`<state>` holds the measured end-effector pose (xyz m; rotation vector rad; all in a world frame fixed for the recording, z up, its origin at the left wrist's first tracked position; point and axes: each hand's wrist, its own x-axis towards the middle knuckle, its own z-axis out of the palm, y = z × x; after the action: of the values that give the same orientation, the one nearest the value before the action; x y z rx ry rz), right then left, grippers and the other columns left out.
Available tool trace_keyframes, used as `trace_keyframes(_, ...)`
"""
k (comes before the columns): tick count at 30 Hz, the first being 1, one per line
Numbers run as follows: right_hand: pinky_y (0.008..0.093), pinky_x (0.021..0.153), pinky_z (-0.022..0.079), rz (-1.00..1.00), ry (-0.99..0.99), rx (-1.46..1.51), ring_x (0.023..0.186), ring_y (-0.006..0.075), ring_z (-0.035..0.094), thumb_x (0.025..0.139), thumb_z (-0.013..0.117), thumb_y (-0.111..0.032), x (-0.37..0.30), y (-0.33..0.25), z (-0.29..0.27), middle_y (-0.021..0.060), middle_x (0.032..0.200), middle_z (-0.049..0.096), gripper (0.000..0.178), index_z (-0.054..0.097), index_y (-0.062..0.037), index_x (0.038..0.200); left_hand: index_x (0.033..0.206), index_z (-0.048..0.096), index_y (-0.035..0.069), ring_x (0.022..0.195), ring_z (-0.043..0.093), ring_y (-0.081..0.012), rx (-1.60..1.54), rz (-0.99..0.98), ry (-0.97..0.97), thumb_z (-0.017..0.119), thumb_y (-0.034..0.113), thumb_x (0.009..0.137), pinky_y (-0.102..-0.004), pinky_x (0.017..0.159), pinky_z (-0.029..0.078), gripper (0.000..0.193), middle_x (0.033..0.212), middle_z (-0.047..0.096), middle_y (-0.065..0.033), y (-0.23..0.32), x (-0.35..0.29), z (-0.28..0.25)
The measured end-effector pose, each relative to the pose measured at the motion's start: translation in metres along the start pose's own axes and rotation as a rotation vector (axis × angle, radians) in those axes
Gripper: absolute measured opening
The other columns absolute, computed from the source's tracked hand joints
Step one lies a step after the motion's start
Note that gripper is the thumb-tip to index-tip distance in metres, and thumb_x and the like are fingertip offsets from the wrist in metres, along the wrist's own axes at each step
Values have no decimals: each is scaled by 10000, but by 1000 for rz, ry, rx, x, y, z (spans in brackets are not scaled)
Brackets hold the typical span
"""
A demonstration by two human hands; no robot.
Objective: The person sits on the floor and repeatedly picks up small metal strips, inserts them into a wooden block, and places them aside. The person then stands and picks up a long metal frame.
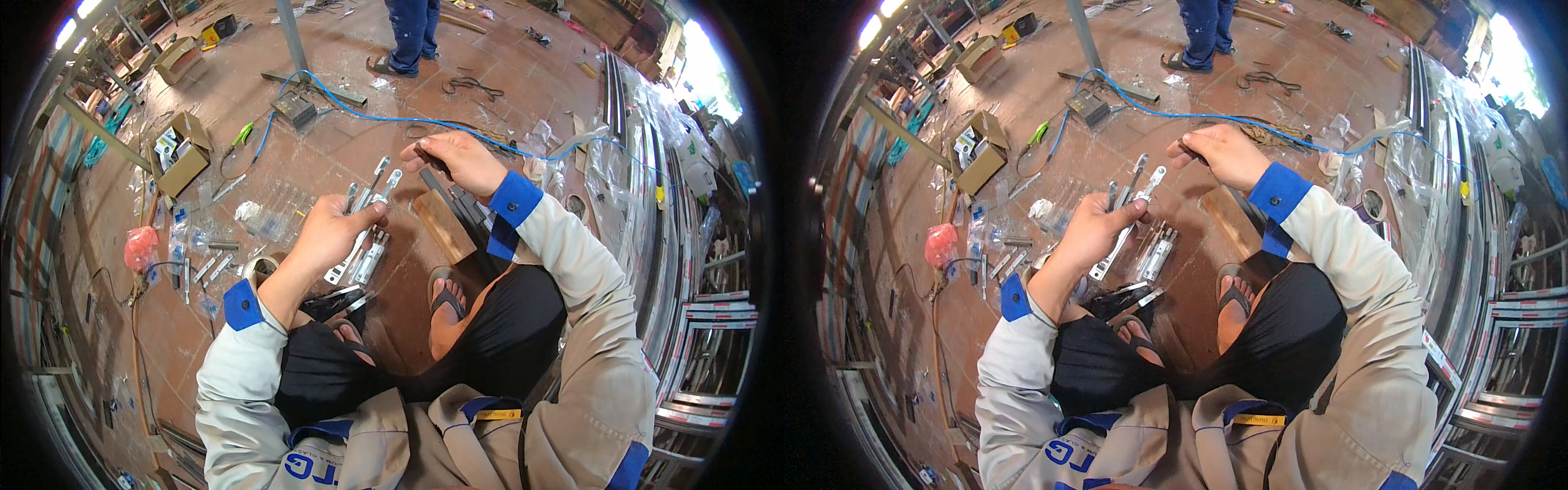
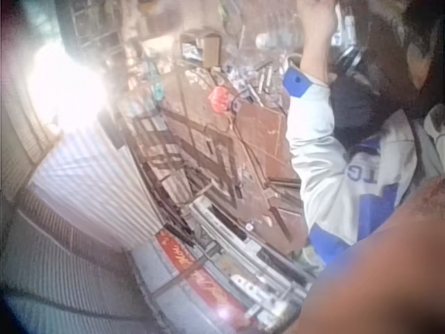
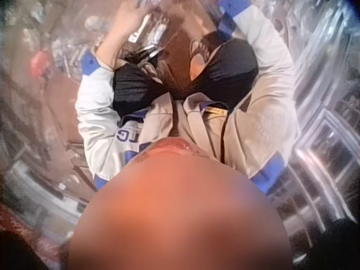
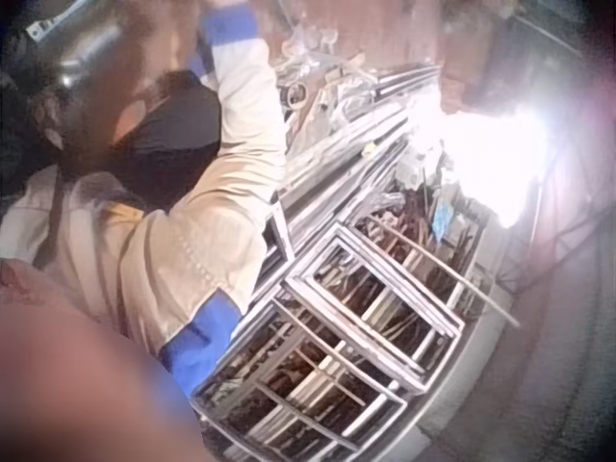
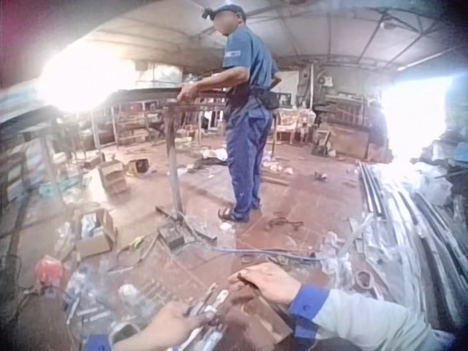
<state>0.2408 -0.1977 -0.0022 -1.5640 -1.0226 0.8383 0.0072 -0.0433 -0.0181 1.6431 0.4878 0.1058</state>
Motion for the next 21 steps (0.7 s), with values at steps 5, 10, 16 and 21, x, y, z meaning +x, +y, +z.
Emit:
trace_keyframes(5,291,857,534,11,-13,-158,928,113,674,1074,653,-210,-3,-3,1,54,985,785,269,783,6,1171,904,788,18,625,639,-129,-3,1,-25,762,304,1021,-322,608,483,309,695,709,-39,-7,2,-2)
trace_keyframes(10,312,813,545,-66,61,-279,882,121,679,1024,719,-154,-7,-19,13,59,969,782,197,782,4,1123,902,785,14,617,639,-129,56,15,-20,767,330,1013,-325,601,486,335,688,707,-40,-11,4,-6)
trace_keyframes(16,326,791,545,-134,2,-288,853,132,682,1018,727,-131,-6,-12,16,74,937,781,172,787,-2,1114,886,785,16,616,641,-132,75,0,-21,765,338,1011,-331,597,488,347,684,708,-42,-10,3,-6)
trace_keyframes(21,327,790,552,-124,-10,-361,860,137,698,1006,745,-131,-6,-11,16,77,933,783,156,794,-14,1098,882,788,14,616,645,-137,96,-1,-13,758,341,1015,-335,594,487,353,682,710,-48,-15,5,-8)
